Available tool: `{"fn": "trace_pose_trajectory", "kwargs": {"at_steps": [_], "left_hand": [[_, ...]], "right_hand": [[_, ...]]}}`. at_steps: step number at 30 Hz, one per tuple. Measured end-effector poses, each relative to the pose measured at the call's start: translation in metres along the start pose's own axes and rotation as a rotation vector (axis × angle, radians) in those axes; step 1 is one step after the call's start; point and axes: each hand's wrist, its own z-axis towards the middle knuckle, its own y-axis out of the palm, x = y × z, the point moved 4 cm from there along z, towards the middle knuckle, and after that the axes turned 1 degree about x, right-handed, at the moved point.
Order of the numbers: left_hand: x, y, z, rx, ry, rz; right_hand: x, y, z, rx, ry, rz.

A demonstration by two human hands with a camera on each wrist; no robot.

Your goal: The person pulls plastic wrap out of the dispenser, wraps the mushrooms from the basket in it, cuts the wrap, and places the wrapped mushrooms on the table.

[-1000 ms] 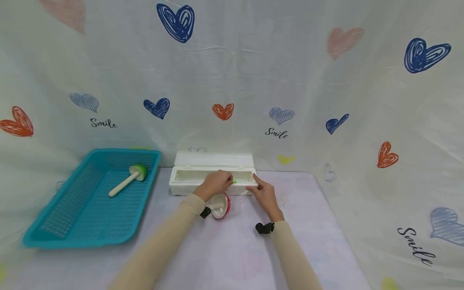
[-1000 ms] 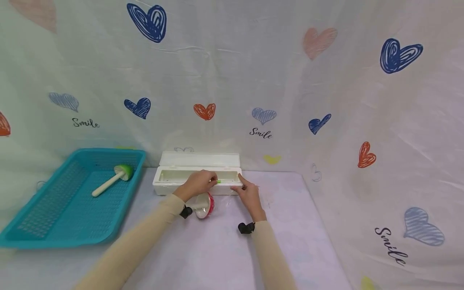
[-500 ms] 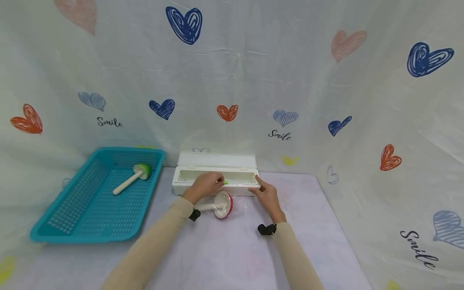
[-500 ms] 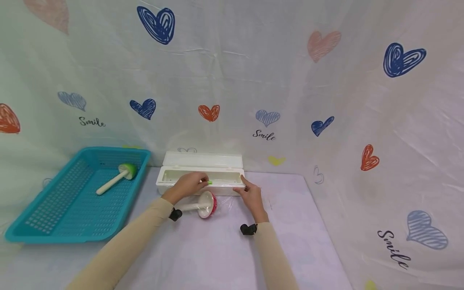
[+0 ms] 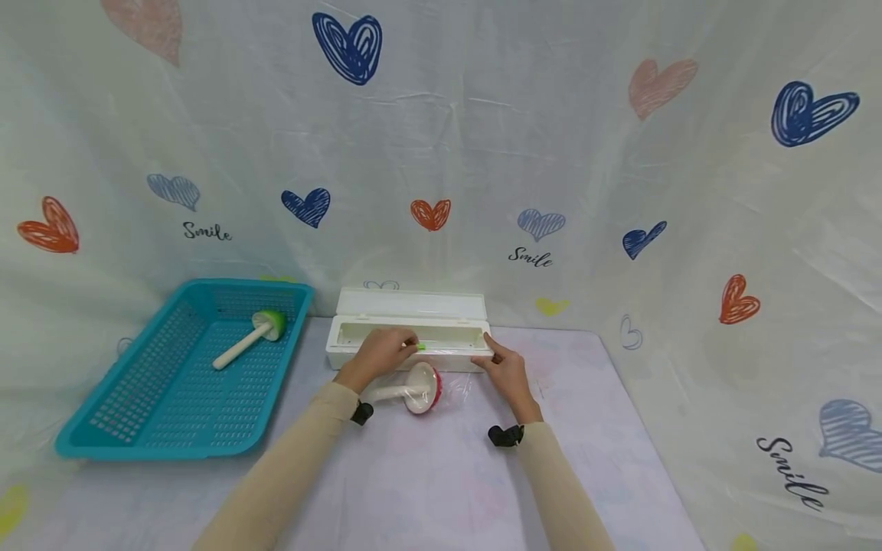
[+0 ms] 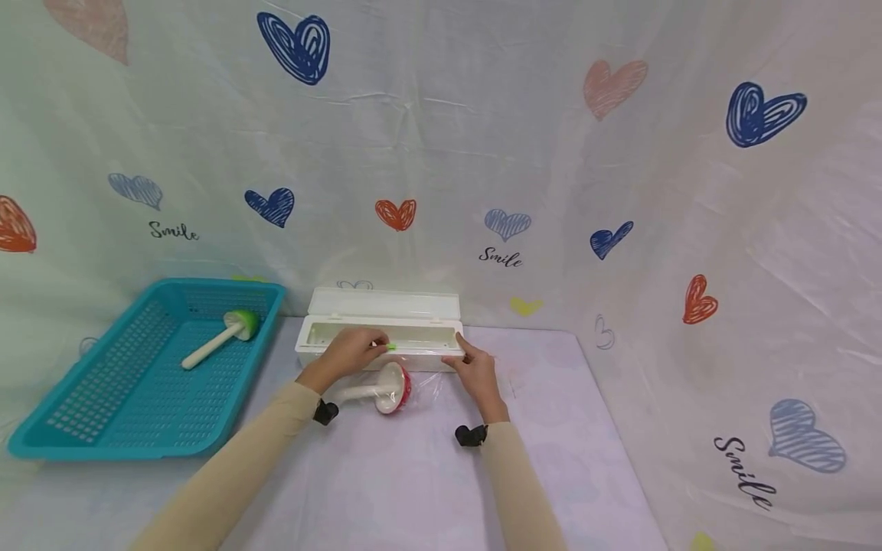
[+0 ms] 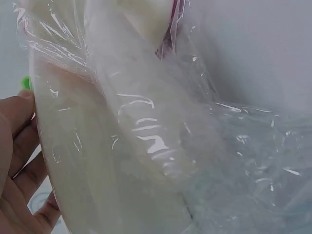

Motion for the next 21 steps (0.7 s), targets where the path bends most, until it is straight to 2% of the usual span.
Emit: {"fn": "trace_pose_trajectory", "kwargs": {"at_steps": [6, 15, 21], "left_hand": [[-0.009, -0.005, -0.011, 0.042, 0.004, 0.02], [-0.027, -0.014, -0.025, 0.053, -0.07, 0.025], [-0.037, -0.02, -0.036, 0.091, -0.095, 0.106]], "right_hand": [[-0.002, 0.002, -0.001, -0.002, -0.002, -0.019], [0.0, 0.002, -0.001, -0.006, 0.03, -0.039], [0.0, 0.002, -0.001, -0.001, 0.024, -0.028]]}}
